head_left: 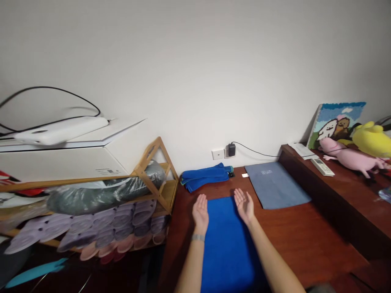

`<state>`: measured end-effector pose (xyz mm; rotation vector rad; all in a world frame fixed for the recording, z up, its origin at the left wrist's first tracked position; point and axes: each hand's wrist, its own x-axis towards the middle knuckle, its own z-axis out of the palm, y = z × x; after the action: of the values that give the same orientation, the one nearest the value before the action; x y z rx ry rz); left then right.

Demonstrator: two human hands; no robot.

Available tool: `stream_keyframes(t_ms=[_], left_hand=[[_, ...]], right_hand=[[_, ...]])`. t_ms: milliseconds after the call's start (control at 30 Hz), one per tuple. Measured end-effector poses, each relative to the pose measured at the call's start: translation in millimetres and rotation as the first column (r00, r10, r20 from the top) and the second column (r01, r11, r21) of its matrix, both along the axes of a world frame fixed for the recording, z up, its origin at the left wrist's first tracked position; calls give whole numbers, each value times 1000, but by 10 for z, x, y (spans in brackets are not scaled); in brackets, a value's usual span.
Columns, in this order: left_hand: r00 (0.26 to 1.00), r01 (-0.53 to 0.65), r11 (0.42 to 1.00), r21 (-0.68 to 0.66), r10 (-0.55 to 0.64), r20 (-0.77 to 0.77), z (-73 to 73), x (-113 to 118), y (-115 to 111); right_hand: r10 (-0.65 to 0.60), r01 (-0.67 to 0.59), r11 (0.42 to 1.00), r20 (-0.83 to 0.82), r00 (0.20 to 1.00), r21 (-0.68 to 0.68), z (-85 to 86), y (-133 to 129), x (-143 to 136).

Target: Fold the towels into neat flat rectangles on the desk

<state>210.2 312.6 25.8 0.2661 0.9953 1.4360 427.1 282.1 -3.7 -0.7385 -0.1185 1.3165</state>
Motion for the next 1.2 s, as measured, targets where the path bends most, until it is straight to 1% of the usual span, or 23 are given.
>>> stream_keyframes(t_ms=[33, 100, 133, 167, 200, 267, 333, 400, 433, 500, 567, 633, 700, 733, 767, 800, 833, 900, 1000, 1067, 1100, 1133, 1200], left_hand=[[997, 56, 998, 17, -56, 43, -10, 154, -55], [976, 166, 986, 10, -166, 138, -44, 417, -148], [964, 204, 979, -12, -199, 175, -61, 496, -177], [958, 221, 974, -41, -209, 196, -75, 526, -189], [960, 216, 974, -69, -199, 196, -84, 506, -184], [973, 175, 980, -99, -156, 169, -81, 330, -130], [985, 121, 986, -111, -105, 137, -47, 51, -46], [994, 59, 993, -106, -49, 101, 8, -212, 24], [996, 29, 995, -97, -21, 83, 39, -302, 39], [998, -23, 997, -72, 27, 52, 92, -356, 9], [998, -21, 1000, -23, 23, 51, 114, -235, -120], [991, 70, 997, 25, -72, 113, 94, 8, -332], [961, 185, 983, 16, -185, 207, 40, 263, -575], [945, 223, 975, -11, -214, 246, 9, 356, -686], [938, 239, 970, -47, -218, 269, -17, 410, -778], [939, 234, 969, -78, -205, 275, -35, 417, -848], [947, 215, 971, -102, -181, 267, -42, 376, -895], [963, 158, 979, -129, -124, 238, -18, 173, -927], [981, 56, 989, -139, -28, 190, 88, -250, -914], [985, -3, 994, -113, 22, 170, 171, -435, -935], [986, -20, 996, -92, 35, 166, 205, -461, -964], [985, -25, 997, -67, 36, 168, 231, -438, -1005], [982, 10, 1000, -17, -7, 191, 250, -255, -1111]], right_hand=[[32, -31, 999, -17, 999, 16, -17, -5, -141], [88, -89, 996, -57, 994, -12, -74, -15, -371], [105, -108, 993, -73, 992, -42, -108, -20, -434], [109, -114, 991, -79, 991, -68, -142, -25, -450], [100, -106, 991, -73, 992, -86, -171, -32, -415], [55, -58, 994, -37, 998, -96, -204, -49, -216], [2, -2, 995, -1, 1000, -97, -185, -69, 81], [-30, 32, 993, 23, 999, -114, -113, -87, 356], [-37, 41, 991, 32, 999, -125, -61, -97, 449], [-52, 58, 991, 50, 997, -123, 49, -131, 501], [-64, 67, 996, 50, 997, -62, 125, -202, 357], [-33, 32, 999, 14, 999, 21, 124, -323, 58], [41, -38, 998, -57, 998, 54, 39, -479, -289], [72, -68, 997, -96, 993, 44, -23, -558, -436], [90, -88, 996, -130, 987, 19, -90, -632, -542], [92, -94, 995, -153, 984, -10, -150, -694, -597], [81, -88, 995, -165, 983, -37, -198, -744, -593], [38, -51, 996, -169, 985, -74, -235, -804, -423], [-54, 35, 992, -158, 986, -119, -149, -833, 43], [-115, 93, 983, -135, 984, -156, -53, -848, 272], [-135, 115, 981, -120, 984, -157, -12, -860, 312], [-144, 129, 982, -105, 984, -136, 17, -877, 293], [-126, 122, 991, -86, 988, -49, 24, -919, 83]])
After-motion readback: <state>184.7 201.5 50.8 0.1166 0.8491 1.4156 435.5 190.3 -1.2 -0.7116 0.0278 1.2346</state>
